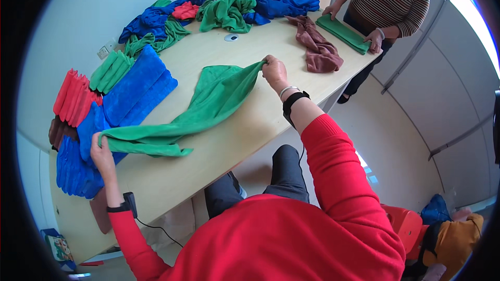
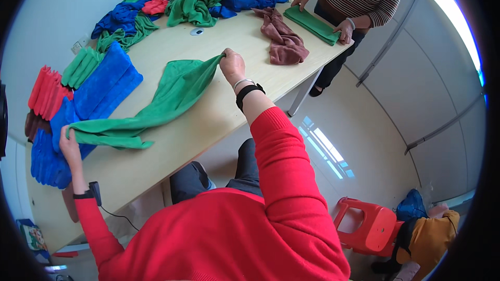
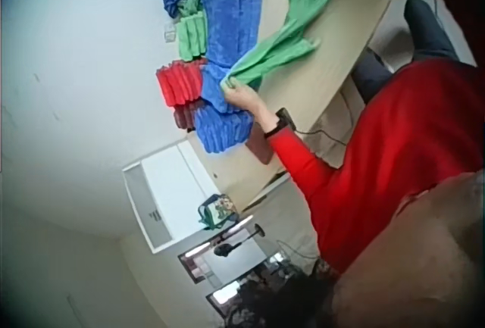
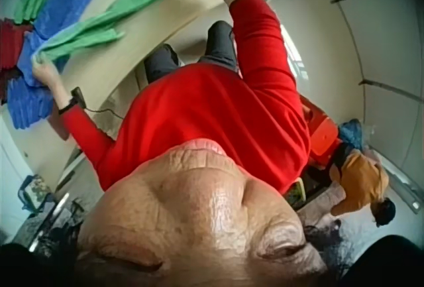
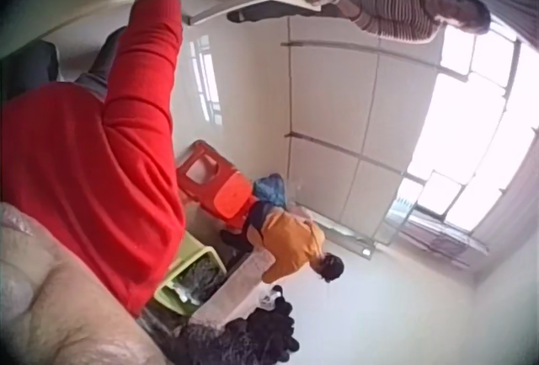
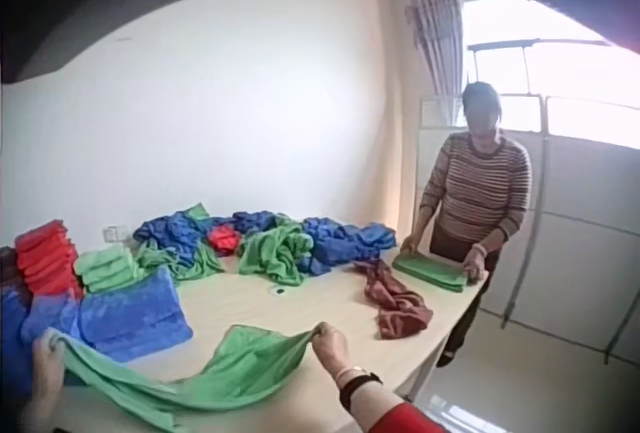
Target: Fold green cloths into rectangular shapes on a table.
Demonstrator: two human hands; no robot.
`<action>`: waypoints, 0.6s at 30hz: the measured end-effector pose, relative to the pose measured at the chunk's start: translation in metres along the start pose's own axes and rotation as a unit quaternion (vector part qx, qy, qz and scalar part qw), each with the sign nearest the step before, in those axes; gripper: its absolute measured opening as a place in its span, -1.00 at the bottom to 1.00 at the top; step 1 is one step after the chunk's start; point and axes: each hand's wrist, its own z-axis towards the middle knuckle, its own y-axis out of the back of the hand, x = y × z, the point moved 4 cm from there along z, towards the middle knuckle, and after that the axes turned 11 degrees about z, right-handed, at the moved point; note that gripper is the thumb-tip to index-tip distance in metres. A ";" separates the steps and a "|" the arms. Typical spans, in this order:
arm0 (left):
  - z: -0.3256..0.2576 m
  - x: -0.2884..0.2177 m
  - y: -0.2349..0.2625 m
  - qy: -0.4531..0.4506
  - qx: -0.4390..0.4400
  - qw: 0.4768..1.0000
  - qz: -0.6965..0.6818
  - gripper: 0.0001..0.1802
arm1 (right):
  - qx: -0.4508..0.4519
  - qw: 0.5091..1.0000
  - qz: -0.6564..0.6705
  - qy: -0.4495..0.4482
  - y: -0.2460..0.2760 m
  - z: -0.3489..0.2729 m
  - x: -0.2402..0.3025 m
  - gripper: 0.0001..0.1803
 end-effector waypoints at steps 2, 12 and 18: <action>0.024 0.032 0.012 0.167 0.050 0.984 -0.042 -0.80 | 0.014 0.995 0.082 -0.050 0.006 0.007 0.004 -0.77; -0.011 0.029 0.079 0.281 -0.006 0.940 -0.196 -0.79 | 0.157 0.880 0.374 -0.247 0.056 -0.013 -0.023 -0.76; -0.137 0.053 0.090 0.345 0.128 0.895 -0.253 -0.78 | 0.183 0.882 0.317 -0.296 0.075 -0.058 -0.055 -0.75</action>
